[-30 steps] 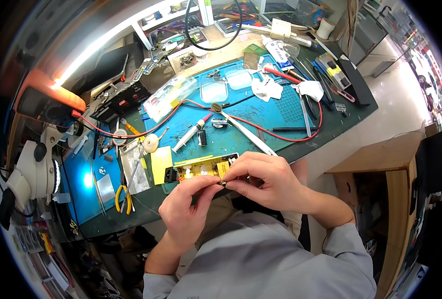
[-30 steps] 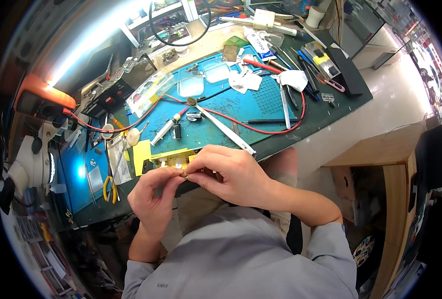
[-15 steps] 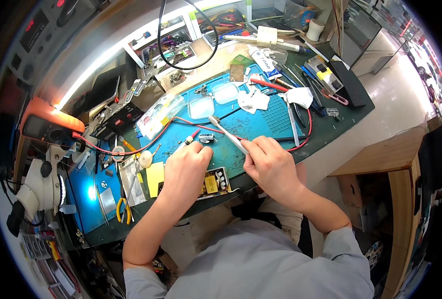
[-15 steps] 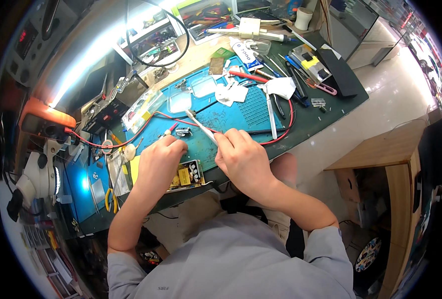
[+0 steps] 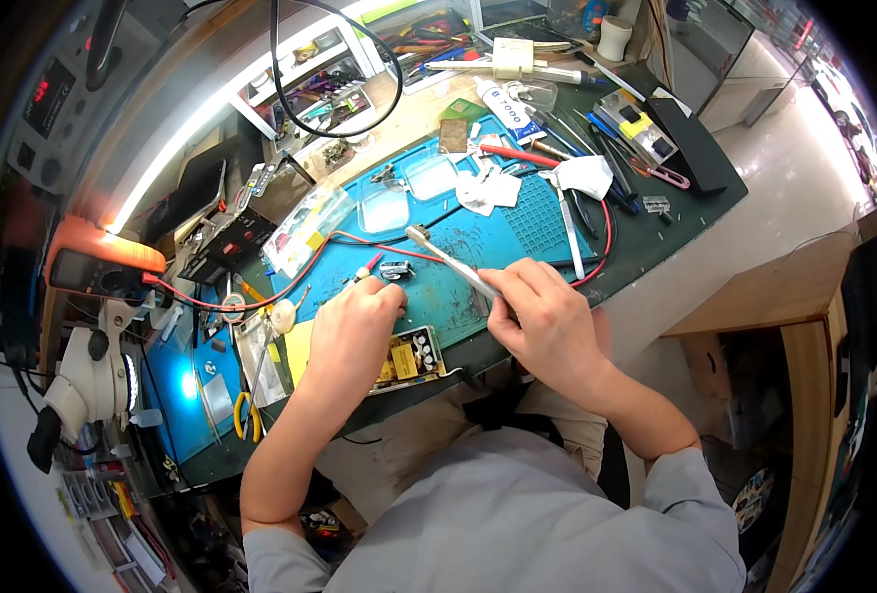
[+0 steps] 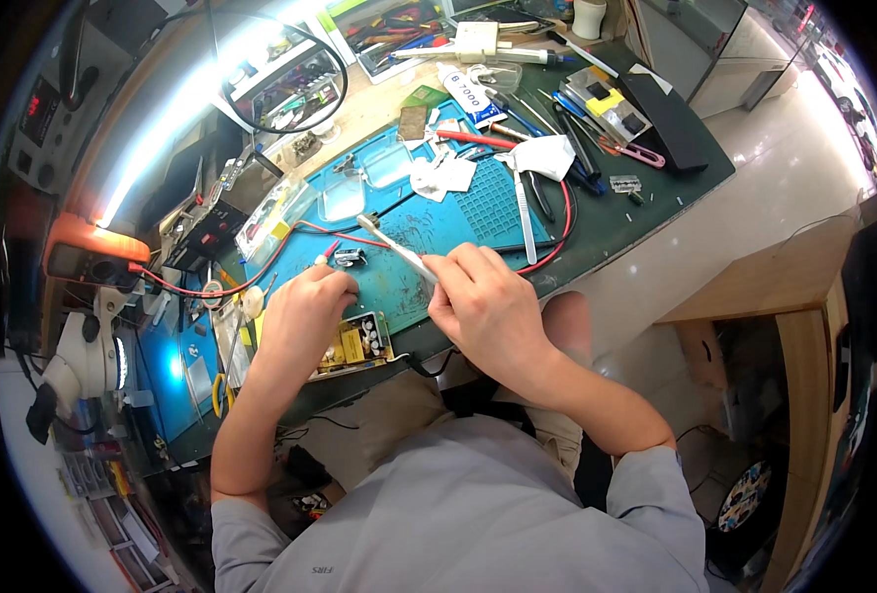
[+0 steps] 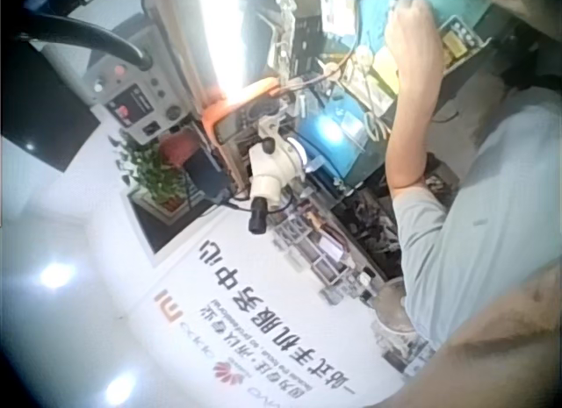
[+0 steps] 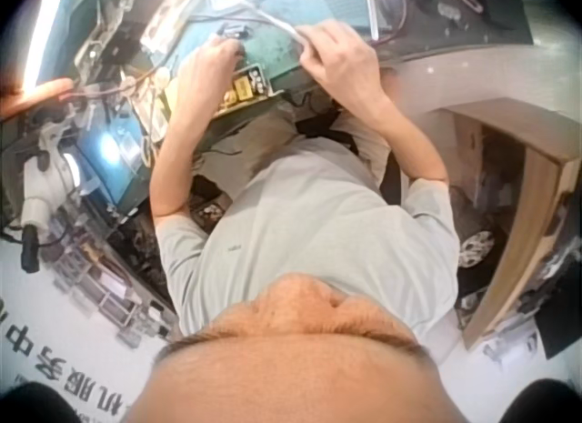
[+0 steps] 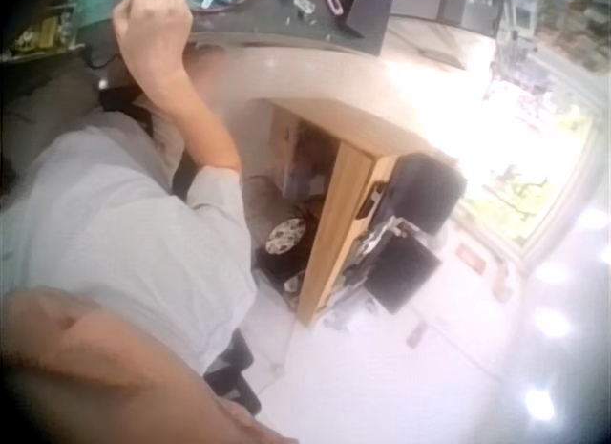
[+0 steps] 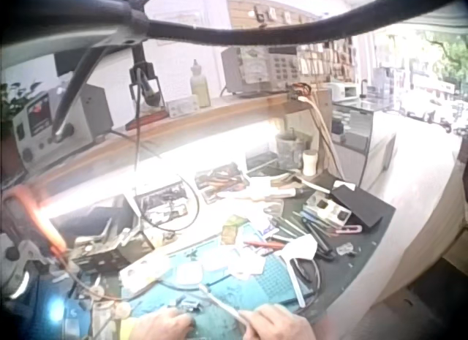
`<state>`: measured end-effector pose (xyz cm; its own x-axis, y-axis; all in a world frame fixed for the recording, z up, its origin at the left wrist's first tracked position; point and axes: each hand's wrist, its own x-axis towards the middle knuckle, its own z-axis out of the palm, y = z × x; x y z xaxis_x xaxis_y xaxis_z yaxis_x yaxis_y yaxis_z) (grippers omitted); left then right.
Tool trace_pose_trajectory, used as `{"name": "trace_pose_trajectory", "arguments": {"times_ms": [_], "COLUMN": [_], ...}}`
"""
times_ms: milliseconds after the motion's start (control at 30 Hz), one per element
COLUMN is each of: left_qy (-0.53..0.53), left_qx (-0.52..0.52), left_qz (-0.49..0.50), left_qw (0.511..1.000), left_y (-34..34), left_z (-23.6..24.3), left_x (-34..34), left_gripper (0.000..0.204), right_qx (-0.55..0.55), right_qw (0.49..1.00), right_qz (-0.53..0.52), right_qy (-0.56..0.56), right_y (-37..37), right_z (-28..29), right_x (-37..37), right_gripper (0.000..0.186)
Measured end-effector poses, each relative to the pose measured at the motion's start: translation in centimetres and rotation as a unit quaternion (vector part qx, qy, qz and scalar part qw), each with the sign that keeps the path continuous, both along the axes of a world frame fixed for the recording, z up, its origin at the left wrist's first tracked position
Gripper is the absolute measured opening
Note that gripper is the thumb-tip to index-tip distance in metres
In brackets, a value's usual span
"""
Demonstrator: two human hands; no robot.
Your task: The person uses a soldering iron and tweezers to work on a small electronic circuit board. They apply solder to specific points on the board and manipulate small components with precision tools. The task involves repeated heating and placement of solder on the circuit board.
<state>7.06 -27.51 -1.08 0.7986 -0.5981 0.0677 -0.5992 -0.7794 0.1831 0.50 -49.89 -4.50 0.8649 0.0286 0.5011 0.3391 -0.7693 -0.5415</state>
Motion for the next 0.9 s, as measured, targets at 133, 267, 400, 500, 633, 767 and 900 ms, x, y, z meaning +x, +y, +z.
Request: {"name": "trace_pose_trajectory", "arguments": {"times_ms": [133, 267, 400, 500, 633, 767, 900], "left_qy": [0.004, 0.082, 0.134, 0.112, 0.100, 0.050, 0.074], "left_qx": [-0.107, -0.267, -0.453, -0.509, -0.540, -0.581, -0.629], "left_qz": [0.022, 0.129, 0.256, 0.326, 0.378, 0.388, 0.400], "left_qw": [0.994, 0.951, 0.843, 0.789, 0.745, 0.714, 0.663], "left_y": [0.1, 3.1, 12.3, 18.0, 20.7, 22.9, 23.1], "left_z": [1.0, 4.2, 3.8, 1.6, -0.5, -1.7, -1.9], "left_x": [-0.4, -1.2, -4.9, -9.0, -12.9, -15.6, -16.6], "left_gripper": [0.009, 0.012, 0.013, 0.013, 0.010, 0.015, 0.017], "right_qx": [-0.018, -0.042, -0.044, -0.005, -0.006, -0.008, 0.019], "right_qw": [0.999, 0.998, 0.996, 0.998, 0.988, 0.977, 0.978], "right_qz": [-0.035, -0.043, -0.030, 0.019, 0.126, 0.210, 0.206], "right_qy": [-0.029, -0.029, -0.066, -0.056, -0.088, -0.023, 0.002], "right_y": [-0.7, -1.6, -0.6, 1.6, 5.7, 8.9, 11.5], "right_z": [-0.1, -0.3, 1.0, 1.9, 3.6, 5.0, 5.8], "right_x": [0.7, 1.5, 1.3, 0.9, 0.5, -0.3, -0.6], "right_gripper": [0.027, 0.023, 0.023, 0.025, 0.027, 0.029, 0.033]}}
